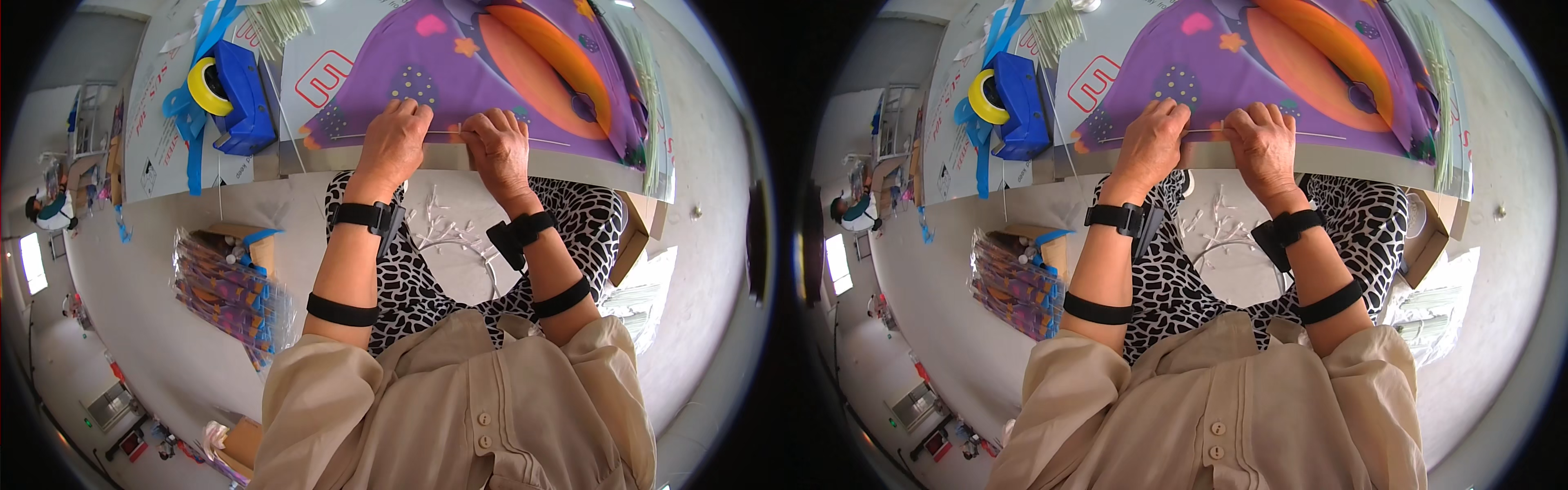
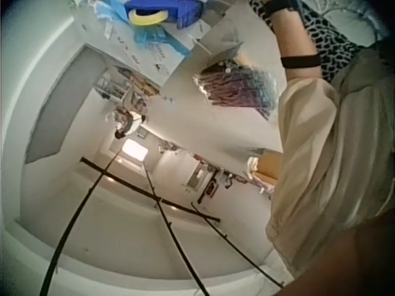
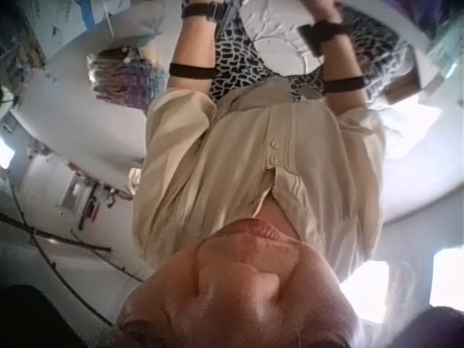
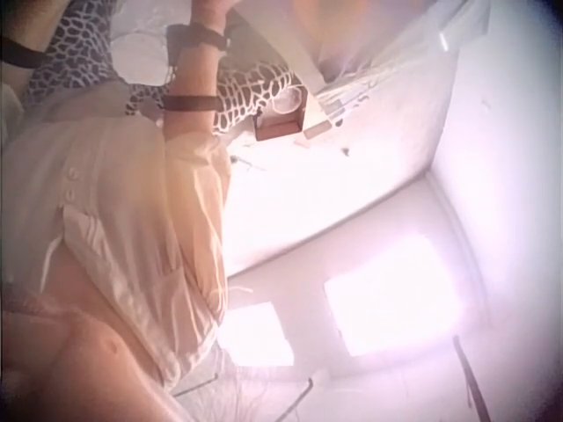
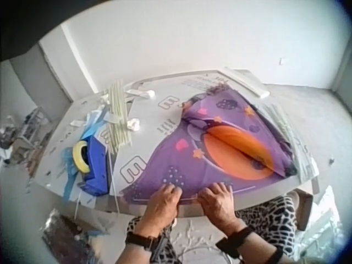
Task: Assembling a kite by attaching structural rods and securing them with tape and string.
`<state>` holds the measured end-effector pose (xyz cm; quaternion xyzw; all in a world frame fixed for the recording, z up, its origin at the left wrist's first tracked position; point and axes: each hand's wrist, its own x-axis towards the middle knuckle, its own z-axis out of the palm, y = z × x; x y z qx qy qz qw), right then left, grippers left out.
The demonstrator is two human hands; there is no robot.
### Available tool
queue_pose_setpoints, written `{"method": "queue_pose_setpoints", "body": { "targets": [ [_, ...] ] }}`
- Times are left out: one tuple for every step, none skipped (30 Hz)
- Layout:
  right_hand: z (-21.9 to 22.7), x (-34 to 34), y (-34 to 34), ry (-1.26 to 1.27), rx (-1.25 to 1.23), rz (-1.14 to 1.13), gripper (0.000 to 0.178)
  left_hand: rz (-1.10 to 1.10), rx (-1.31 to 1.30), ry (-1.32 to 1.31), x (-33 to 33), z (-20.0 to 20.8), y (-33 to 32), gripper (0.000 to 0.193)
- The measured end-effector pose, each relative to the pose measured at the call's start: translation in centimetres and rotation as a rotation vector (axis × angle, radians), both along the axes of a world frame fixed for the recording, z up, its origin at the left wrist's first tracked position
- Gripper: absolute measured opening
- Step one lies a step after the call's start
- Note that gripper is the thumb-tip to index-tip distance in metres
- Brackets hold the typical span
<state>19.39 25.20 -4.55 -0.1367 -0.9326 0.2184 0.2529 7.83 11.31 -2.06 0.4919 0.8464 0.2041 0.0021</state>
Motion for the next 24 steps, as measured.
{"method": "queue_pose_setpoints", "body": {
  "targets": [
    [0.0, 0.0, 0.0, 0.000, 0.000, 0.000, 0.008, 0.000, 0.000, 0.000, 0.0, 0.0, 0.0, 0.008],
    [0.0, 0.0, 0.0, -0.005, 0.002, -0.005, 0.008, 0.000, -0.001, -0.008, 0.0, 0.0, 0.1, 0.008],
    [0.1, 0.1, 0.1, -0.013, 0.006, -0.014, 0.007, -0.005, -0.001, -0.018, 0.0, 0.0, 0.2, 0.008],
    [0.1, 0.2, 0.2, -0.014, 0.008, -0.020, 0.007, -0.011, 0.001, -0.020, 0.1, -0.1, 0.3, 0.008],
    [0.1, 0.2, 0.2, 0.009, 0.043, -0.013, 0.008, -0.017, 0.013, -0.018, 0.1, 0.0, 0.4, 0.008],
    [0.1, 0.3, 0.5, 0.028, 0.083, -0.014, 0.008, -0.032, 0.031, -0.019, 0.1, -0.1, 0.7, 0.008],
    [-0.3, 0.5, 0.8, -0.002, 0.082, -0.035, 0.010, -0.059, 0.047, -0.032, 0.3, 0.1, 1.0, 0.008],
    [-0.8, 0.5, 0.8, -0.003, 0.069, -0.045, 0.012, -0.050, 0.025, -0.028, 0.2, 0.3, 0.9, 0.008],
    [-0.9, 0.3, 0.5, -0.004, 0.057, -0.051, 0.013, -0.039, 0.003, -0.024, 0.2, 0.6, 0.6, 0.009],
    [-0.7, -0.1, 0.1, 0.016, 0.041, -0.044, 0.013, -0.031, -0.006, -0.011, 0.0, 0.9, 0.2, 0.013],
    [-0.6, -0.2, -0.1, 0.032, 0.030, -0.042, 0.014, -0.029, -0.011, -0.003, 0.0, 0.9, 0.1, 0.017],
    [-0.7, -0.2, -0.2, 0.043, 0.029, -0.045, 0.013, -0.052, 0.004, -0.012, -0.1, 0.9, 0.0, 0.017],
    [-0.8, -0.2, -0.2, 0.055, 0.028, -0.049, 0.013, -0.053, -0.009, -0.008, -0.1, 1.0, 0.1, 0.016],
    [-0.8, 0.0, 0.0, 0.052, 0.030, -0.054, 0.011, -0.052, -0.024, -0.003, 0.0, 0.9, 0.3, 0.015],
    [-0.9, 0.1, 0.1, 0.047, 0.038, -0.070, 0.011, -0.068, -0.015, -0.007, 0.1, 0.9, 0.5, 0.015],
    [-1.1, 0.2, 0.1, 0.052, 0.025, -0.068, 0.010, -0.059, -0.025, -0.016, 0.2, 0.9, 0.6, 0.014],
    [-1.2, 0.3, 0.2, 0.058, 0.011, -0.063, 0.009, -0.048, -0.037, -0.025, 0.3, 0.8, 0.7, 0.013],
    [-1.1, 0.3, 0.1, 0.045, 0.007, -0.066, 0.007, -0.047, -0.050, -0.018, 0.2, 0.8, 0.7, 0.012],
    [-1.1, 0.3, 0.1, 0.046, 0.008, -0.070, 0.007, -0.051, -0.050, -0.018, 0.3, 0.8, 0.7, 0.012],
    [-1.1, 0.3, 0.0, 0.043, 0.009, -0.069, 0.008, -0.047, -0.049, -0.030, 0.3, 0.8, 0.6, 0.011],
    [-1.1, 0.2, -0.1, 0.042, 0.007, -0.062, 0.008, -0.036, -0.052, -0.041, 0.3, 0.9, 0.5, 0.011],
    [-1.1, 0.1, -0.1, 0.045, 0.003, -0.056, 0.008, -0.031, -0.056, -0.038, 0.3, 0.9, 0.5, 0.011],
    [-1.1, 0.2, 0.1, 0.041, 0.016, -0.064, 0.008, -0.046, -0.029, -0.015, 0.3, 0.8, 0.6, 0.011],
    [-1.1, 0.1, 0.1, 0.043, 0.024, -0.068, 0.008, -0.057, -0.009, 0.014, 0.2, 1.0, 0.5, 0.010]
  ]
}}
